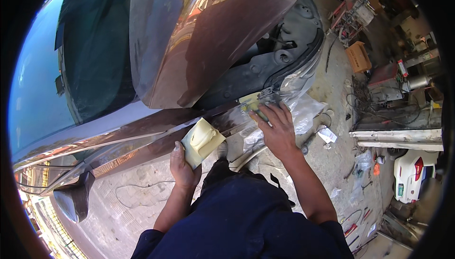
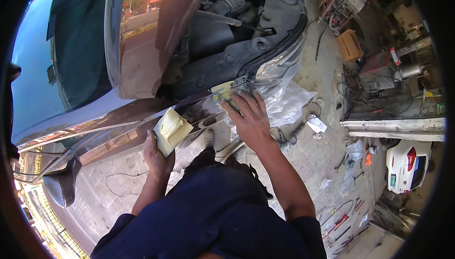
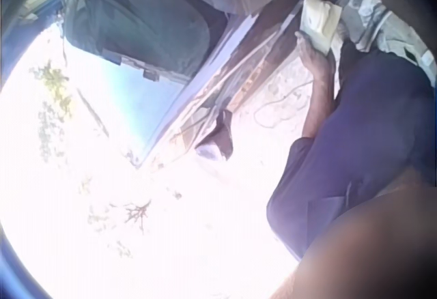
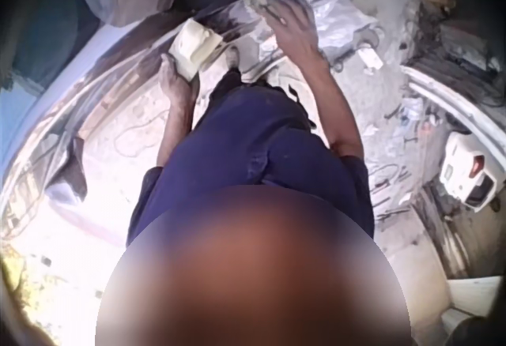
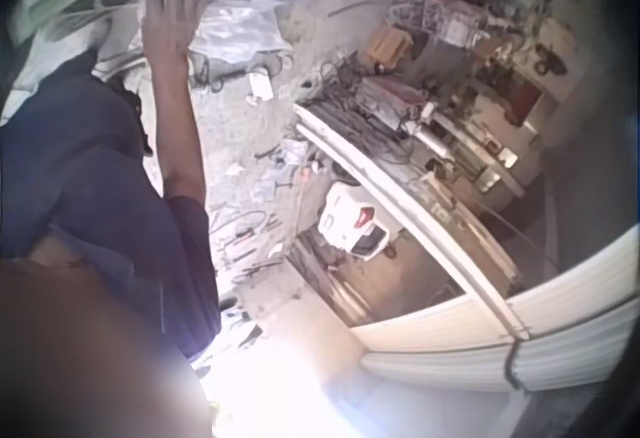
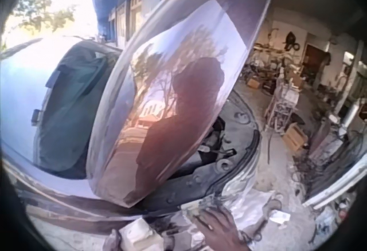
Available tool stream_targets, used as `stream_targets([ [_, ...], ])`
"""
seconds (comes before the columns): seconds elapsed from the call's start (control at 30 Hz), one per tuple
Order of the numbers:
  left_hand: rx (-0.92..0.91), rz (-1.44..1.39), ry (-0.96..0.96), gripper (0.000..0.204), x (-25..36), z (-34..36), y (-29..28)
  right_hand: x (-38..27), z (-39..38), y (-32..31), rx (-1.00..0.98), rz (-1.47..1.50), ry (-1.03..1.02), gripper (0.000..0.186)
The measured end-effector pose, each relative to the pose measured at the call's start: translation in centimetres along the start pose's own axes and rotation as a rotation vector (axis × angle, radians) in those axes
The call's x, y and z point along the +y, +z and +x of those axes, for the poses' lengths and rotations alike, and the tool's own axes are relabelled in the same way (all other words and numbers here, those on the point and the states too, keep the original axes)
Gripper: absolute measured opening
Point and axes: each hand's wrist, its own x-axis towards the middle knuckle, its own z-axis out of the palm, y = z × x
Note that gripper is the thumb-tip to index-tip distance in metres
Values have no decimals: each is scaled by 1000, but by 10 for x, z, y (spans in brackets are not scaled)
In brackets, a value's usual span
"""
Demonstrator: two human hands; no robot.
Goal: The person scoops yellow body filler from a container onto a metal spreader and applies it to the front bumper area of a dark-colored car with the hood open. The person repeatedly spreads the filler over the damaged section of the bumper.
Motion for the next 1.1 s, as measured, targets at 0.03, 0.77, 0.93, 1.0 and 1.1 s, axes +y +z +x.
stream_targets([
  [0.03, 5, 8, -4, 59, 0, 0, 1, 2, -2, -1, 13, -3, 7, 56],
  [0.77, -35, 7, -83, 55, -1, -11, 13, -34, -24, -30, 193, 472, 331, 43],
  [0.93, -72, -38, -222, 59, -23, -18, 38, -58, -38, -52, 269, 1223, 747, 36],
  [1.0, -67, -31, -249, 62, -35, -20, 48, -66, -37, -70, 243, 1256, 688, 38],
  [1.1, -65, -101, -260, 63, -44, -22, 66, -73, -44, -80, 171, 1257, 581, 38],
])
